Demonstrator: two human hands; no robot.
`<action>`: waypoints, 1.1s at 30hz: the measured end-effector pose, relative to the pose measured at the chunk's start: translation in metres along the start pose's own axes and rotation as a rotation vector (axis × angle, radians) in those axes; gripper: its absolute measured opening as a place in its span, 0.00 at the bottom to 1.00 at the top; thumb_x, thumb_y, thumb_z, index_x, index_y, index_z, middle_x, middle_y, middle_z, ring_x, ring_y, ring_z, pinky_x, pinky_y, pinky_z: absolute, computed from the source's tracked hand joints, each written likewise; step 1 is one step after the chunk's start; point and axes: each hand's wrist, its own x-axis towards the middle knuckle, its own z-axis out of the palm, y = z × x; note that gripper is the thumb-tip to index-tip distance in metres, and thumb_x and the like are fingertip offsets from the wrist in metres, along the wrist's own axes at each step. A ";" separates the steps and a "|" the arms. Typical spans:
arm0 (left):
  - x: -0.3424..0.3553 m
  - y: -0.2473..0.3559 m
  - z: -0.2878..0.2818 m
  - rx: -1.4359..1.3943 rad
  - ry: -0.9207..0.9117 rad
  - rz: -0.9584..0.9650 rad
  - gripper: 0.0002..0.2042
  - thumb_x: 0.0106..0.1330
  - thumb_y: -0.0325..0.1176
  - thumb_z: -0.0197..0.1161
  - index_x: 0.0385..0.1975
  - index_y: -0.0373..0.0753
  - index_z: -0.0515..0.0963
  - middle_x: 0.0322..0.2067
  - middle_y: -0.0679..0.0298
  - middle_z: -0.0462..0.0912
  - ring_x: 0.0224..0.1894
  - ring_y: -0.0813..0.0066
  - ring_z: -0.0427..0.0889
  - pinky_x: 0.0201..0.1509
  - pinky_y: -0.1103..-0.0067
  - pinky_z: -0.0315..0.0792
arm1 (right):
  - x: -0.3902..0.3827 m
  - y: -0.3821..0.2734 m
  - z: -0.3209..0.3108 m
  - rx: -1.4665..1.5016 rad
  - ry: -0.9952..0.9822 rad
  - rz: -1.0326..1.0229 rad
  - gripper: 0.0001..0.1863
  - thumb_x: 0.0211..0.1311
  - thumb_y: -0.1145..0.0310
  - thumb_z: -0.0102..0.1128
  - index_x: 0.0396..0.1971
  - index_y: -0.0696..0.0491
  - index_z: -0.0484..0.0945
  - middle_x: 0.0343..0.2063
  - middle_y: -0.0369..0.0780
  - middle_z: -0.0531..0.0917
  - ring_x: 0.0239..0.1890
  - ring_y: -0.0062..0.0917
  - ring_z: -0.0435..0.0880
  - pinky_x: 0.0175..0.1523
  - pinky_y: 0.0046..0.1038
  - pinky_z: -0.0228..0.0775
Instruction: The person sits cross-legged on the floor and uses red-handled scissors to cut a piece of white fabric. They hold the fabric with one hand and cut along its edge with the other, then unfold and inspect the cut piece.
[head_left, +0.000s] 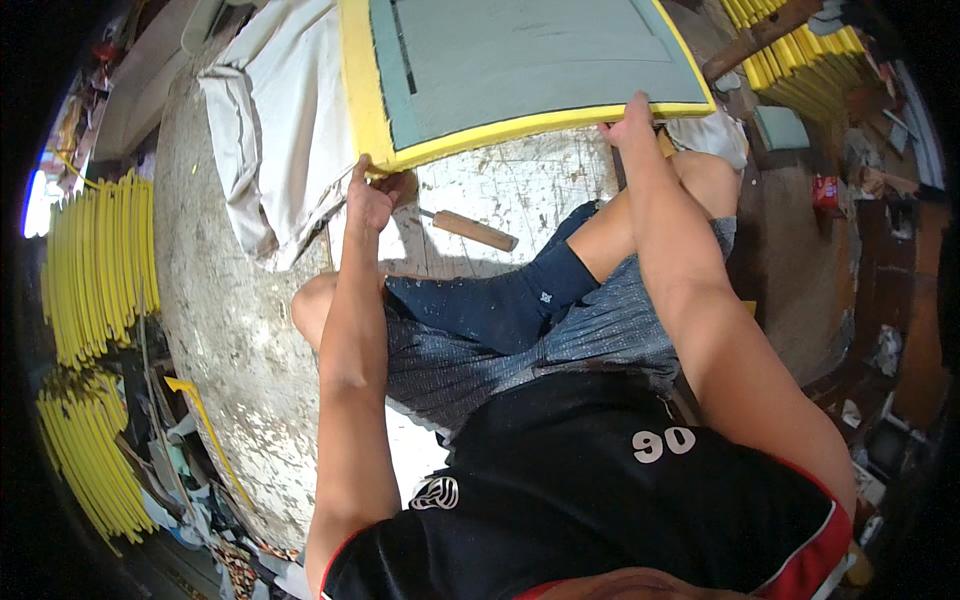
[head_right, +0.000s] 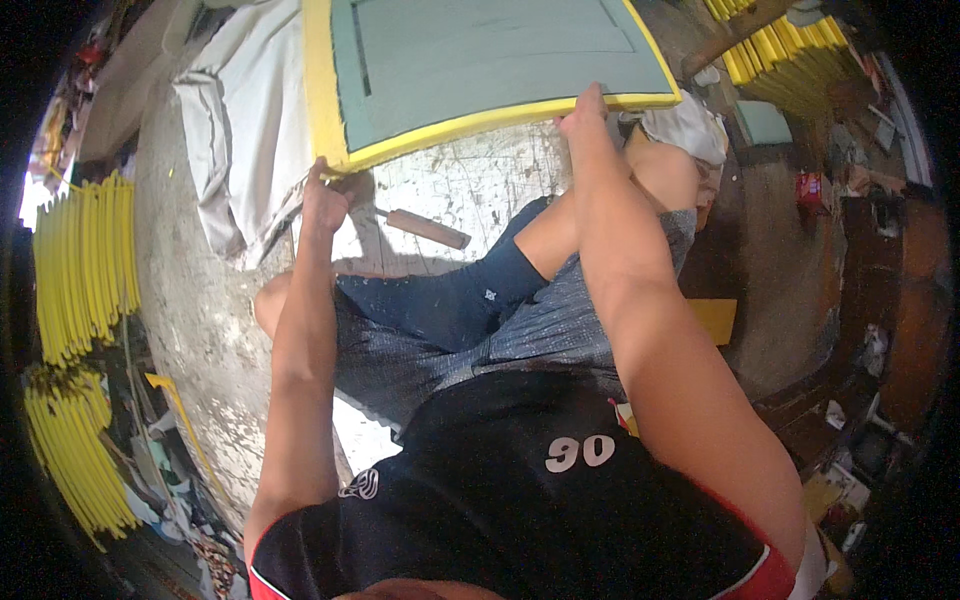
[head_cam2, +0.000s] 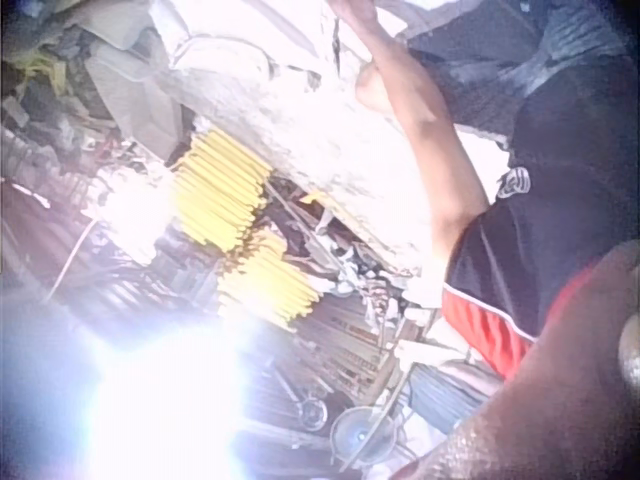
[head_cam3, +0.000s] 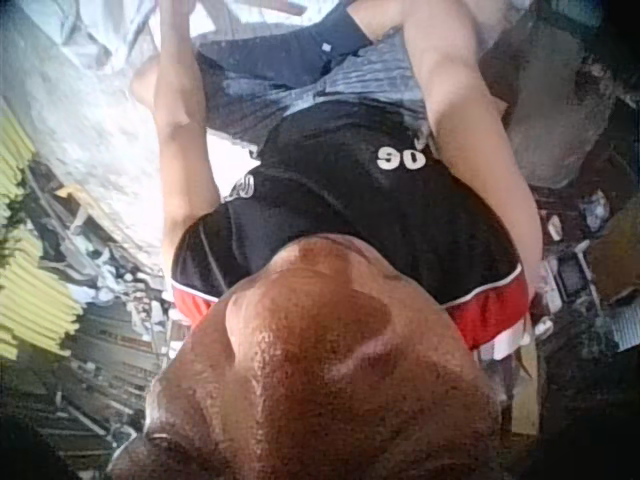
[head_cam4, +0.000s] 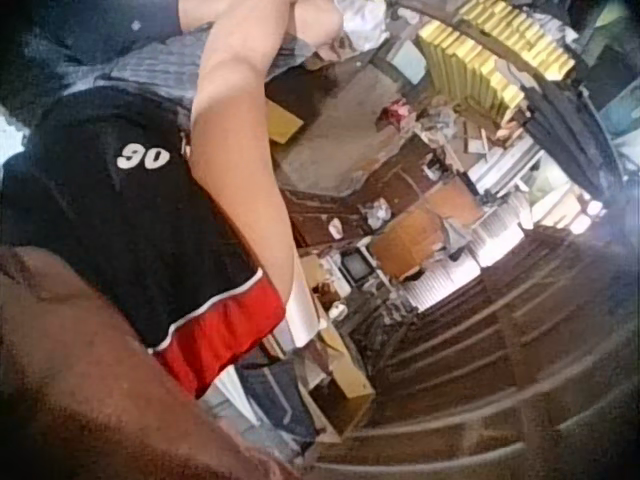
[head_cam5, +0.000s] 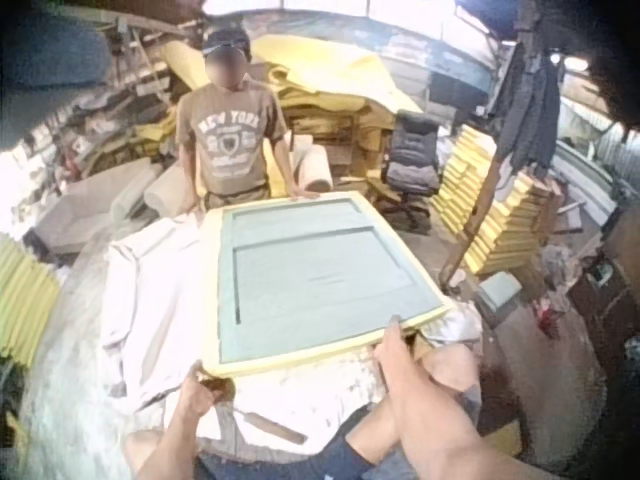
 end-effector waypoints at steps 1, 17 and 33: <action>0.004 0.002 0.001 -0.068 0.012 -0.018 0.25 0.70 0.49 0.57 0.56 0.37 0.65 0.49 0.49 0.69 0.52 0.54 0.74 0.57 0.57 0.74 | -0.007 0.000 0.003 0.031 0.001 0.011 0.31 0.69 0.39 0.42 0.63 0.42 0.67 0.62 0.36 0.72 0.63 0.32 0.69 0.64 0.47 0.56; -0.046 0.060 0.069 -0.337 0.027 0.250 0.36 0.65 0.65 0.54 0.59 0.37 0.66 0.47 0.51 0.71 0.44 0.57 0.74 0.46 0.63 0.74 | -0.060 -0.033 0.011 0.379 -0.374 -0.233 0.46 0.59 0.31 0.51 0.68 0.49 0.59 0.62 0.48 0.67 0.62 0.40 0.66 0.69 0.46 0.53; -0.090 -0.010 0.168 0.175 -0.427 0.198 0.23 0.75 0.38 0.51 0.67 0.39 0.60 0.59 0.53 0.72 0.56 0.50 0.75 0.64 0.57 0.70 | -0.095 -0.061 0.014 0.545 -0.768 -0.217 0.23 0.65 0.46 0.58 0.41 0.52 0.73 0.36 0.42 0.77 0.41 0.33 0.76 0.59 0.45 0.70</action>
